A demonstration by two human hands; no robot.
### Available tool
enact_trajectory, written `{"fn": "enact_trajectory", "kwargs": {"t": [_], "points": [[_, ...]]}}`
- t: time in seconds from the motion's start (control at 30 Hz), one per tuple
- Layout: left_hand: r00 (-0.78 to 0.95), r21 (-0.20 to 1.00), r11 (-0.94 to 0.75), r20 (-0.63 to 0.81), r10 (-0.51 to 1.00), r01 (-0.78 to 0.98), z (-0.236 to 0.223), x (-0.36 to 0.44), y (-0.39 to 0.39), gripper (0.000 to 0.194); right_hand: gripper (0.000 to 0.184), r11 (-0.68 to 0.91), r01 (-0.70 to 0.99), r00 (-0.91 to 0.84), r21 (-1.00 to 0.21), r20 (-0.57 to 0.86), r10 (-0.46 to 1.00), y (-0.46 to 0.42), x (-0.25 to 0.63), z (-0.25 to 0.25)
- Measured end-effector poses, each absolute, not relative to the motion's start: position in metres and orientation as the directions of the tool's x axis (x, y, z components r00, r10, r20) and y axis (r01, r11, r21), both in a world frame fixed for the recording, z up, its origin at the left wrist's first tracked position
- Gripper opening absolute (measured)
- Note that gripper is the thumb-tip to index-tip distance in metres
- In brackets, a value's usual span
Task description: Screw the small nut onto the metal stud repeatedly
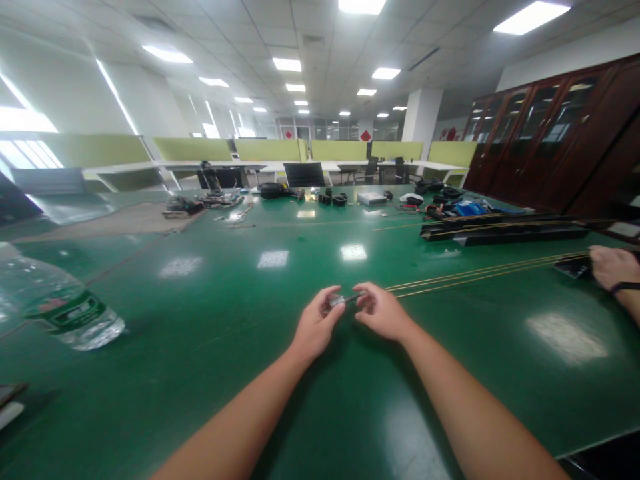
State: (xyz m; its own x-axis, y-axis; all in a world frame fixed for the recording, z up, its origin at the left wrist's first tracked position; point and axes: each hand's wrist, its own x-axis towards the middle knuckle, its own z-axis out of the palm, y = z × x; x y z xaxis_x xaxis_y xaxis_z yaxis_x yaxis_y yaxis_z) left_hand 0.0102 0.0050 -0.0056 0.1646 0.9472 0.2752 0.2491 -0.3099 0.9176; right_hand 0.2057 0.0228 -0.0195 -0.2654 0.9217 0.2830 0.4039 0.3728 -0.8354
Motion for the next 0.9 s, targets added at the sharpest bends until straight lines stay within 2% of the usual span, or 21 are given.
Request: {"fn": "enact_trajectory", "kwargs": {"t": [0.17, 0.4, 0.67, 0.9], "points": [[0.196, 0.919, -0.322, 0.280, 0.940, 0.227, -0.004, 0.012, 0.003, 0.032, 0.048, 0.398, 0.416, -0.242, -0.818, 0.322, 0.915, 0.022, 0.204, -0.018], [0.232, 0.913, -0.339, 0.288, 0.929, 0.225, -0.001, 0.012, 0.003, 0.029, 0.021, 0.444, 0.370, -0.297, -0.816, 0.348, 0.889, 0.019, 0.201, -0.014], [0.262, 0.912, -0.345, 0.285, 0.922, 0.223, -0.004, 0.010, 0.004, 0.029, 0.015, 0.475, 0.339, -0.320, -0.812, 0.376, 0.870, 0.017, 0.200, -0.012], [0.275, 0.911, -0.345, 0.280, 0.920, 0.225, -0.007, 0.010, 0.004, 0.028, 0.011, 0.484, 0.376, -0.326, -0.790, 0.377, 0.867, 0.015, 0.201, -0.009]]}}
